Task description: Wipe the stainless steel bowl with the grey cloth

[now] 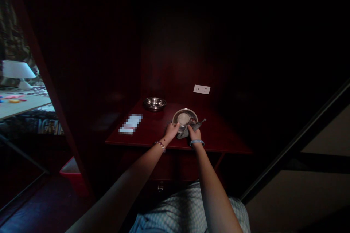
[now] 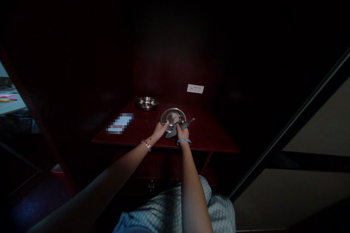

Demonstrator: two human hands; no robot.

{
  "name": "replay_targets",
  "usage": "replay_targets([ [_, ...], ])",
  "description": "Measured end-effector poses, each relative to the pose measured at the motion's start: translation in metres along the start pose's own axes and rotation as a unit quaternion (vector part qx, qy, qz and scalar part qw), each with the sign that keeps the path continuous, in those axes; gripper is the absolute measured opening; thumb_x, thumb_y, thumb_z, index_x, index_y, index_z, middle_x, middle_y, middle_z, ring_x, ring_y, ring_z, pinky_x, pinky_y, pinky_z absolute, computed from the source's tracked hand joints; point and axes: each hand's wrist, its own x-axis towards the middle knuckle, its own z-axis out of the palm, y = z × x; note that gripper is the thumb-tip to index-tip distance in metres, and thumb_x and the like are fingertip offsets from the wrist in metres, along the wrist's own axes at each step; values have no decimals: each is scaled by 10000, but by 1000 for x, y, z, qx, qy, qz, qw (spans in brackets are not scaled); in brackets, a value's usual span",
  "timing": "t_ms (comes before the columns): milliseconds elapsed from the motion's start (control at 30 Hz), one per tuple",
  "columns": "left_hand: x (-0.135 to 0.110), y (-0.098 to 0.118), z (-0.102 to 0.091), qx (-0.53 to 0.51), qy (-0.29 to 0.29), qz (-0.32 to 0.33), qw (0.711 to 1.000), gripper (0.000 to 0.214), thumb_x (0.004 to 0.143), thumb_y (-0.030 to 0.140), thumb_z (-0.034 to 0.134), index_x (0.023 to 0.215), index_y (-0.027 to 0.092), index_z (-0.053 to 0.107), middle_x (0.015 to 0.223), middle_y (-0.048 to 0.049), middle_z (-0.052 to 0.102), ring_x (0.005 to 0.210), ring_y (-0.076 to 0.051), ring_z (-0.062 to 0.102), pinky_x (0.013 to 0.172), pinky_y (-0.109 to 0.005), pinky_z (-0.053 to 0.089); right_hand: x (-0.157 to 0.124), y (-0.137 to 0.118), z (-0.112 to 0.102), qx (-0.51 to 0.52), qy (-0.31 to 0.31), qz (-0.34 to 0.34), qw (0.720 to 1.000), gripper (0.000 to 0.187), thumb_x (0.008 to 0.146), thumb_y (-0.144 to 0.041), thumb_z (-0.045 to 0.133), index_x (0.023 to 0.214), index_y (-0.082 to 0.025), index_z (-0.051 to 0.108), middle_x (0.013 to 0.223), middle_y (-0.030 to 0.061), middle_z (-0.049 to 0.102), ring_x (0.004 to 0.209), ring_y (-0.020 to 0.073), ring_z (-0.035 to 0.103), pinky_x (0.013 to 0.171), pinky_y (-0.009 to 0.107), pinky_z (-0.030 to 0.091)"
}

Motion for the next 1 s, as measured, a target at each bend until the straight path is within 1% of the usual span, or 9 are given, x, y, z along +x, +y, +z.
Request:
replay_targets([
  [267, -1, 2, -1, 5, -5, 0, 1000, 182, 771, 202, 535, 784, 95, 683, 679, -91, 707, 767, -191, 678, 691, -247, 499, 3, 5, 1, 6, -5, -3, 1000, 315, 679, -404, 607, 828, -139, 690, 856, 98, 723, 896, 256, 670, 795, 313, 508],
  [400, -1, 3, -1, 16, -4, 3, 1000, 185, 772, 211, 532, 754, 101, 679, 664, -87, 704, 750, -192, 677, 669, -241, 493, 3, 7, 2, 18, 1, 2, 1000, 339, 671, -416, 613, 850, -138, 686, 885, 102, 721, 919, 251, 664, 808, 312, 505],
  [567, -2, 4, -1, 27, -11, 10, 1000, 217, 794, 256, 521, 761, 108, 677, 714, -92, 714, 750, -190, 674, 666, -238, 488, 3, 7, 3, 27, -2, -9, 1000, 354, 672, -417, 614, 879, -137, 682, 919, 103, 717, 938, 249, 657, 845, 320, 490],
  [733, -4, 6, -2, 25, -1, 33, 999, 187, 786, 248, 540, 784, 125, 681, 738, -91, 719, 778, -196, 674, 688, -242, 490, 2, 5, 2, 26, -3, -4, 1000, 362, 673, -414, 619, 886, -129, 683, 925, 106, 717, 937, 249, 658, 835, 317, 493],
  [1000, -5, 7, -2, 1, 10, 46, 999, 185, 776, 257, 571, 827, 121, 685, 839, -111, 727, 837, -205, 673, 758, -279, 506, 1, 3, 2, 15, -4, 1, 1000, 339, 669, -414, 627, 844, -130, 686, 868, 101, 726, 892, 243, 673, 789, 296, 507],
])
